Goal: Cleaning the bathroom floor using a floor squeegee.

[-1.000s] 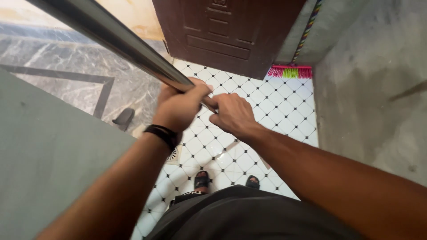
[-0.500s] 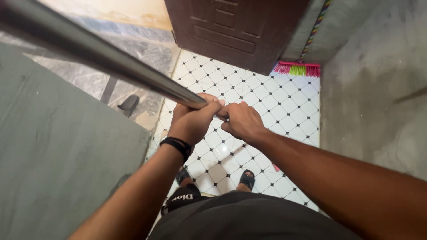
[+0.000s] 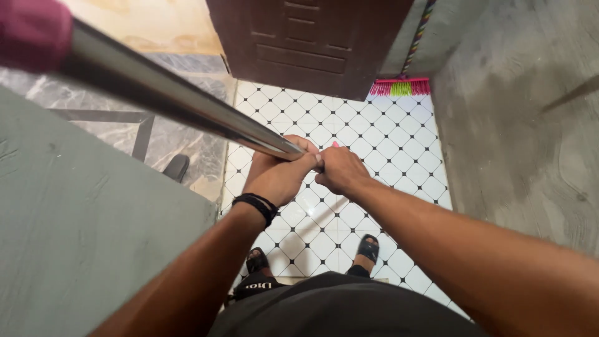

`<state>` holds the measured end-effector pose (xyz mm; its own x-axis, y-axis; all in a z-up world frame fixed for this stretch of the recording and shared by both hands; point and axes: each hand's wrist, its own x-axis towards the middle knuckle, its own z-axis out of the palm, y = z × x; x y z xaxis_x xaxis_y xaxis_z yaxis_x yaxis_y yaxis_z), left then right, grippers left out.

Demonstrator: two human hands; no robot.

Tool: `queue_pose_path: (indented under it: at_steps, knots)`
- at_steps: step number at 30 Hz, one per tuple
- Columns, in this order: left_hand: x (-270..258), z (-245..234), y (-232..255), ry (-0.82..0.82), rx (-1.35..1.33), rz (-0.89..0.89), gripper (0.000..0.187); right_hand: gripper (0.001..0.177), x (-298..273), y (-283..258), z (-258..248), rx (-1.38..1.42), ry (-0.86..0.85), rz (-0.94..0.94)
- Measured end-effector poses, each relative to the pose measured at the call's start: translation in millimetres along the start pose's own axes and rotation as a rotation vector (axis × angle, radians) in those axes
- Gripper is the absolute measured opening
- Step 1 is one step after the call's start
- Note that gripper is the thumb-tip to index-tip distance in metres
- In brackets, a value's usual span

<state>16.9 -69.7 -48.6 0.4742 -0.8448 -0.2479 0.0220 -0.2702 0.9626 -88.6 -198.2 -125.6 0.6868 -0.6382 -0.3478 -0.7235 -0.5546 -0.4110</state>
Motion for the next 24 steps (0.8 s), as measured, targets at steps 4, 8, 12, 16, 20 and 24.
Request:
queue_pose_path:
  at_steps: [4,8,12,16,20,24]
  knots:
    - [14,-70,-33,-0.005,-0.003,0.088,0.006,0.018,10,-63,25,-0.03,-0.012,0.007]
    - [20,-146,-14,-0.082,0.076,0.132,0.007,0.019,21,-129,34,0.008,0.007,-0.016]
    - [14,-201,38,-0.092,0.279,0.032,0.011,0.022,29,-189,33,0.114,0.019,-0.021]
    - [15,-230,69,-0.024,0.366,-0.028,0.013,0.025,43,-226,31,0.149,0.006,-0.087]
    - [14,-244,75,0.037,0.504,0.0,0.02,0.023,53,-244,38,0.252,0.026,-0.118]
    - [5,-245,88,0.069,0.689,-0.021,0.03,0.023,59,-249,41,0.265,0.003,-0.181]
